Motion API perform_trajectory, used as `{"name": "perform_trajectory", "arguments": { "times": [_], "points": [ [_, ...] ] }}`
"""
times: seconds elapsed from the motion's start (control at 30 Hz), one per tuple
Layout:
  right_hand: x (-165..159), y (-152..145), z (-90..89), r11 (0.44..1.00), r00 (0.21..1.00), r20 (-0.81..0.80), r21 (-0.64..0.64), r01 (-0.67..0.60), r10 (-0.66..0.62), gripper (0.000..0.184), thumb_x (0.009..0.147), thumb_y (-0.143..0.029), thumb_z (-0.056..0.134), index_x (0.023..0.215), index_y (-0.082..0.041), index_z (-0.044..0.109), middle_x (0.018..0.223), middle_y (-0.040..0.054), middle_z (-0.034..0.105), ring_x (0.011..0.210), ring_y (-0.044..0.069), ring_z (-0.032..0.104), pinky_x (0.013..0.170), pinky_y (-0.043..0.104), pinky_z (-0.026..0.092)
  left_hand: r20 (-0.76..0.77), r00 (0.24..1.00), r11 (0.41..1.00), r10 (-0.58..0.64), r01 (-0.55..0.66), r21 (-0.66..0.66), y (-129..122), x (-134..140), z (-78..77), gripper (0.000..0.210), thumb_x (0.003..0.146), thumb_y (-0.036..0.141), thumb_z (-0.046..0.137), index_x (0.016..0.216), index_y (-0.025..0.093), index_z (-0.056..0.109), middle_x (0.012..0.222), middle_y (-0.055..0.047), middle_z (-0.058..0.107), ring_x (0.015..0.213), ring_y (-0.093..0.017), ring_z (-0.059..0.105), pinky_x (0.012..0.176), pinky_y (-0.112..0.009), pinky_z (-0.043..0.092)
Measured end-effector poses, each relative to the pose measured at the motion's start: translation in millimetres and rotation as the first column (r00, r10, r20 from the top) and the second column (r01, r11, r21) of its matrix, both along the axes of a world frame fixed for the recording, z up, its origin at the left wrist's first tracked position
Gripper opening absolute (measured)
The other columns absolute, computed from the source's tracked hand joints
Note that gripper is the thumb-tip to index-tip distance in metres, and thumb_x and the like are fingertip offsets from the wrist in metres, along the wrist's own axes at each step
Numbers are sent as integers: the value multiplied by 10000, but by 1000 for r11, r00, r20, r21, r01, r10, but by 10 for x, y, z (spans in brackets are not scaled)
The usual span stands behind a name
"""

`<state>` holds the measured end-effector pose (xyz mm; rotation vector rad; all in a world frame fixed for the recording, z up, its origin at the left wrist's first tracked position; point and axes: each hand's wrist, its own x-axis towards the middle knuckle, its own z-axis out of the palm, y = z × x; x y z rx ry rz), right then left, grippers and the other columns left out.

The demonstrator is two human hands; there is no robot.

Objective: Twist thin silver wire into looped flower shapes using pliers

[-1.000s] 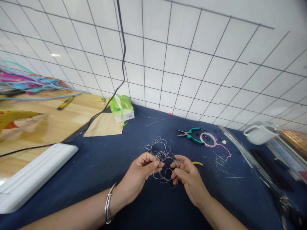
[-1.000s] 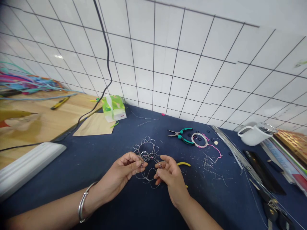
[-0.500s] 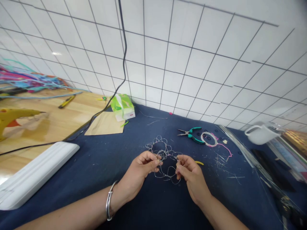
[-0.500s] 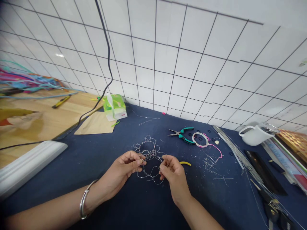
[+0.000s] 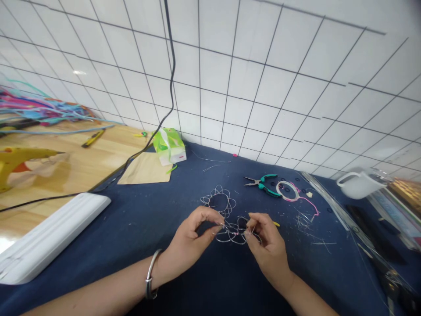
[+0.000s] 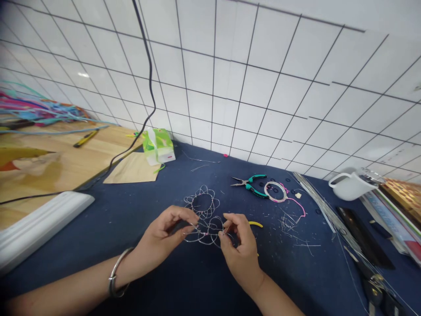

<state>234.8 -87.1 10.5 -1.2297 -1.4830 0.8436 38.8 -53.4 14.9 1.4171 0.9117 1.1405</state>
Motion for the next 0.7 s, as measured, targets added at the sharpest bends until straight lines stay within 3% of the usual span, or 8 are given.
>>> {"name": "perform_trajectory", "arguments": {
  "times": [0.13,0.27,0.37,0.57,0.7],
  "points": [
    [0,-12,-6,997,997,81,71,11,-17,291,810,-162,518,1083,-263,509,933,43,483,828,166,515,747,328,454,-40,997,993,-60,64,99,-1,-17,1,170,732,87,570,857,201,591,939,-64,604,929,-206,546,861,-340,404],
    [14,0,6,994,990,125,105,44,-57,252,817,-166,513,1055,-247,524,943,50,479,830,168,515,759,336,455,-36,970,958,-238,241,153,-20,-56,54,300,718,86,566,987,218,548,1093,-92,549,1080,-243,479,945,-388,356],
    [25,13,37,984,979,182,164,62,-92,224,819,-173,505,1029,-243,542,922,52,495,822,176,512,755,351,449,4,937,926,-348,343,160,-35,-98,103,245,765,193,538,1009,207,551,1234,-116,463,1194,-286,374,996,-440,288],
    [35,27,24,956,957,281,292,-15,-71,196,802,-136,508,927,-266,584,881,46,526,910,212,514,803,396,436,-22,982,981,-189,187,-52,-27,-65,72,96,807,269,550,763,193,590,1241,-78,458,1163,-274,387,972,-434,291],
    [31,28,-22,946,954,298,317,-62,-38,220,791,-101,500,904,-270,585,853,46,512,930,219,511,799,402,444,106,982,943,-154,178,-281,-41,-5,38,100,769,259,612,846,212,571,1222,-65,460,1130,-252,428,883,-368,390]
  ]
}}
